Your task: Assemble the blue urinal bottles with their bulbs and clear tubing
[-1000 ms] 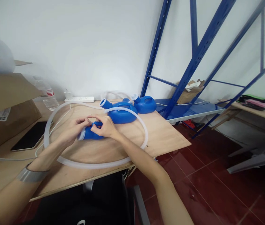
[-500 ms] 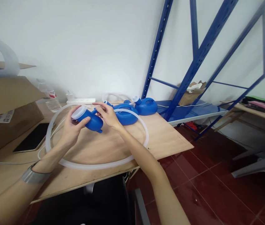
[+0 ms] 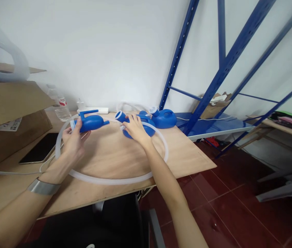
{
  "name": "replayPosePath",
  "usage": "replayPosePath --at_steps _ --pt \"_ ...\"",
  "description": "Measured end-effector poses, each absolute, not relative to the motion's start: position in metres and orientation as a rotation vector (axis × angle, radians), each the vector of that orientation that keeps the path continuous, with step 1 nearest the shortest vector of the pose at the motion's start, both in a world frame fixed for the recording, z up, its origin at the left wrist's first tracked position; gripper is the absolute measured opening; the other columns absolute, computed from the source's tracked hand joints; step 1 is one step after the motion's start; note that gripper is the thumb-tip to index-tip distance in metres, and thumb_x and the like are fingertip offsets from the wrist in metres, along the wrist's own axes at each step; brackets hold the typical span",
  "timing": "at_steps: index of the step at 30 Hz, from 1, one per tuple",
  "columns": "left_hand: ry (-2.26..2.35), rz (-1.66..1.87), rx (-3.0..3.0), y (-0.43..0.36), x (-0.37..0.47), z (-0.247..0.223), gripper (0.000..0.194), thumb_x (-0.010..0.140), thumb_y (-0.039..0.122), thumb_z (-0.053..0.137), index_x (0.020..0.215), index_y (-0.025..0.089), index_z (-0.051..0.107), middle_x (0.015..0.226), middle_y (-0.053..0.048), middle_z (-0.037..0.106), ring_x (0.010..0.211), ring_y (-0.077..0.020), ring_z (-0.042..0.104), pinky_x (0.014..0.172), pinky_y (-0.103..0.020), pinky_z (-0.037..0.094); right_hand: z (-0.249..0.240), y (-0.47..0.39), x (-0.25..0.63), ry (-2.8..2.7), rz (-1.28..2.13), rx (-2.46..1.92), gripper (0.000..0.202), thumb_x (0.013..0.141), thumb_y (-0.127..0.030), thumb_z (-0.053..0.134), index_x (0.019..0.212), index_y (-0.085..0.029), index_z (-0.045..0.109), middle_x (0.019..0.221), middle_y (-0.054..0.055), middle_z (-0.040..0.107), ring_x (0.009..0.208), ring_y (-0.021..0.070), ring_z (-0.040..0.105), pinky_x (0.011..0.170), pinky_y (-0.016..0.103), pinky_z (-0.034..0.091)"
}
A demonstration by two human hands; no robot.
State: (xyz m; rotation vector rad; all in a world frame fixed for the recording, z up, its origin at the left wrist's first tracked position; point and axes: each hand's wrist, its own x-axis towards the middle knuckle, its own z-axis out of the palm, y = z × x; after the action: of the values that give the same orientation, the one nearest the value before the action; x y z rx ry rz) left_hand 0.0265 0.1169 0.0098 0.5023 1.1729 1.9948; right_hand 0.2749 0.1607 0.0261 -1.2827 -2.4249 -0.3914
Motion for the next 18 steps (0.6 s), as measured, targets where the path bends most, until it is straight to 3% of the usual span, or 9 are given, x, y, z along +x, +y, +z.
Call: replayPosePath --at_steps 4,8,13,18 --pt "1.011 1.935 0.548 0.115 0.029 0.012 0.049 0.072 0.032 0.085 0.109 0.028 0.053 0.136 -0.005 0.063 0.115 -0.0232 0.069 0.082 -0.035 0.066 0.026 0.161 0.269 -2.335 -0.369 -1.2 0.032 0.108 -0.027 0.05 0.132 -0.022 0.071 0.137 0.014 0.064 0.132 0.0313 0.049 0.111 0.046 0.037" --pt "1.021 1.829 0.893 0.117 0.024 0.002 0.04 0.077 0.042 0.077 0.109 0.028 0.057 0.137 -0.005 0.063 0.116 -0.0255 0.068 0.081 -0.037 0.066 0.027 0.154 0.26 -2.301 -0.296 -1.141 0.038 0.11 -0.026 0.044 0.142 -0.02 0.064 0.13 0.013 0.069 0.128 0.0282 0.056 0.11 0.043 0.038" --pt "1.058 1.899 1.184 0.114 0.024 -0.002 0.044 0.08 0.048 0.074 0.115 0.029 0.055 0.141 -0.008 0.057 0.116 -0.0266 0.066 0.07 -0.031 0.065 0.026 0.15 0.254 -2.214 -0.257 -1.181 0.042 0.111 -0.028 0.04 0.148 -0.018 0.058 0.13 0.015 0.067 0.123 0.0284 0.057 0.104 0.039 0.043" --pt "1.076 1.972 1.334 0.105 0.022 0.003 0.049 0.082 0.048 0.072 0.123 0.029 0.052 0.143 -0.011 0.054 0.123 -0.0306 0.06 0.079 -0.04 0.065 0.026 0.15 0.256 -2.185 -0.337 -1.262 0.037 0.111 -0.032 0.042 0.138 -0.018 0.063 0.129 0.015 0.068 0.119 0.0293 0.059 0.1 0.037 0.043"
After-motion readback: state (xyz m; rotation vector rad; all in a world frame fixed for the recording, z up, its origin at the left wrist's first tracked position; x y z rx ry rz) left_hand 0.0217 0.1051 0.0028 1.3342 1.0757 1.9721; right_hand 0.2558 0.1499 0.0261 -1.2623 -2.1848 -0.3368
